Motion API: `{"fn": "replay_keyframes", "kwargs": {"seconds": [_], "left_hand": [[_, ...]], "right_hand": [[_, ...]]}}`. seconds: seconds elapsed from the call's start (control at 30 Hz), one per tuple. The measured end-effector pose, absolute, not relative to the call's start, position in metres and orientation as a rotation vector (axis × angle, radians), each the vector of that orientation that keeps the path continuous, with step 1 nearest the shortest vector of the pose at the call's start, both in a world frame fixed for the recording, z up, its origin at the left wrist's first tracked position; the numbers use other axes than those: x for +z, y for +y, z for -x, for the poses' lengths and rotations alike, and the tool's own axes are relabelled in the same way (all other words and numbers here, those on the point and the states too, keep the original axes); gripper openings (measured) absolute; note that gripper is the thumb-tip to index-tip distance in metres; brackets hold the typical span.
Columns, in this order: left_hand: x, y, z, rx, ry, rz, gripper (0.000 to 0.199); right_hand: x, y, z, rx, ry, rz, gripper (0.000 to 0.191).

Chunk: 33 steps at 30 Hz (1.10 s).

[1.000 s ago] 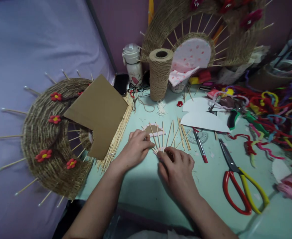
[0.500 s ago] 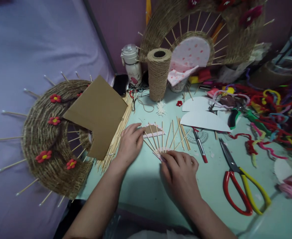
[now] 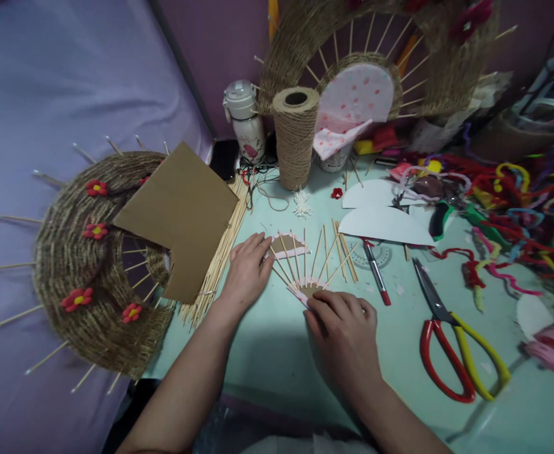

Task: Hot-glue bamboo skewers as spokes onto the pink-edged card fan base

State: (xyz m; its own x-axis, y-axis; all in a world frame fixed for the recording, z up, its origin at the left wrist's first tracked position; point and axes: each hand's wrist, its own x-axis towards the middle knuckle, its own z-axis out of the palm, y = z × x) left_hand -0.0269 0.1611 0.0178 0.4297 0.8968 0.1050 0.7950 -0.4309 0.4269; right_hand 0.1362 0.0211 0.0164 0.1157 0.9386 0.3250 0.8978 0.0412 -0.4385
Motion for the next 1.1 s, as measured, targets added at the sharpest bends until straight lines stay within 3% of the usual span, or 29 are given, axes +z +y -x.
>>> {"fn": "replay_keyframes", "kwargs": {"seconds": [0.47, 1.1], "left_hand": [[0.0261, 0.1557, 0.0271, 0.322, 1.439, -2.439, 0.066], [0.0259, 0.1535, 0.027, 0.269, 1.446, -2.483, 0.071]], "right_hand": [[0.0163, 0.0221, -0.1357, 0.067, -1.758, 1.843, 0.019], [0.0118, 0.0238, -0.135, 0.06, -1.734, 1.829, 0.014]]}}
